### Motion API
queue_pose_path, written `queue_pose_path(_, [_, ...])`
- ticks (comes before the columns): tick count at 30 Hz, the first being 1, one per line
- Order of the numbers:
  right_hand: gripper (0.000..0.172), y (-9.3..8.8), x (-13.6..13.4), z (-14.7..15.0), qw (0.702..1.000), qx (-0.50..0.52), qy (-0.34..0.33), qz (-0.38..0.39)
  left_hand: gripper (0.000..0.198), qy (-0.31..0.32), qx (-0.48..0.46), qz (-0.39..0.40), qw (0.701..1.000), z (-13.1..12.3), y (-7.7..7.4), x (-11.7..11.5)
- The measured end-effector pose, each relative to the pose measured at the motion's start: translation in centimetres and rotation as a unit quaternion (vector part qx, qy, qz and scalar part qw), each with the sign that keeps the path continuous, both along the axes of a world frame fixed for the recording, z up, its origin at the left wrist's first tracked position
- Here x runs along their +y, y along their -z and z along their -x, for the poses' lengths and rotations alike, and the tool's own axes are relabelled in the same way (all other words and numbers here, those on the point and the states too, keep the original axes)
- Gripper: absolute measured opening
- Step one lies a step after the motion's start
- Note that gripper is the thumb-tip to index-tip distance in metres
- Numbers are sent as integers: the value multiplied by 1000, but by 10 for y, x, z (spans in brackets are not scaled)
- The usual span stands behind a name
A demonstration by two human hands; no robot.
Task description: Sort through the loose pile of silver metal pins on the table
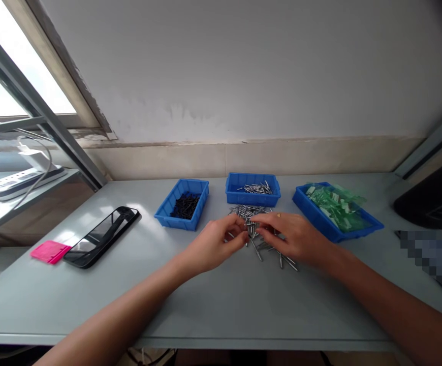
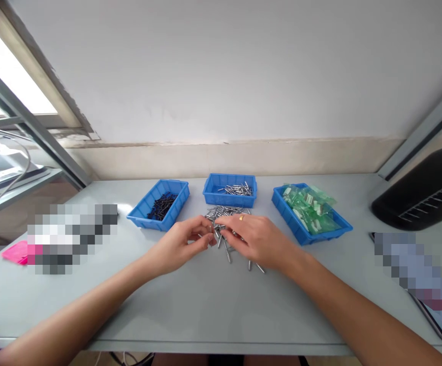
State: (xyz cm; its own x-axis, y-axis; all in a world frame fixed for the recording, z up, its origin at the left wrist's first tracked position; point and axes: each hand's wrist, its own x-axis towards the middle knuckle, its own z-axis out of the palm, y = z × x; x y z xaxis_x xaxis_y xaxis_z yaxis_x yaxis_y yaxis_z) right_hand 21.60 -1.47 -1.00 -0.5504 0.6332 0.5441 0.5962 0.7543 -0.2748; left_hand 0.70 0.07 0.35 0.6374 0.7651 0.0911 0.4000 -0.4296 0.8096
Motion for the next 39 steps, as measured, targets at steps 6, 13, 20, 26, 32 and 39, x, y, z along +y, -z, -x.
queue_pose_path(6, [19, 2, 2, 1, 999, -33, -40, -17, 14, 1, 19, -23, 1000, 0, 0, 0])
queue_pose_path(13, [13, 1, 2, -1, 999, -13, 25, -18, 23, -19, 27, -43, 999, 1, -1, 3])
queue_pose_path(20, [13, 1, 1, -2, 998, 4, 57, 1, 18, -64, -24, -79, 995, 1, -2, 5])
queue_pose_path(26, [16, 2, -4, 6, 999, -26, 23, 29, 13, -55, -60, -71, 994, -1, -3, 0])
queue_pose_path(32, [17, 4, -5, 9, 1000, -23, 6, 19, 12, -27, -77, -70, 994, -3, -2, -2])
queue_pose_path(39, [16, 3, -4, 4, 999, 25, 44, -7, 19, -66, -79, -20, 994, -2, -5, 0])
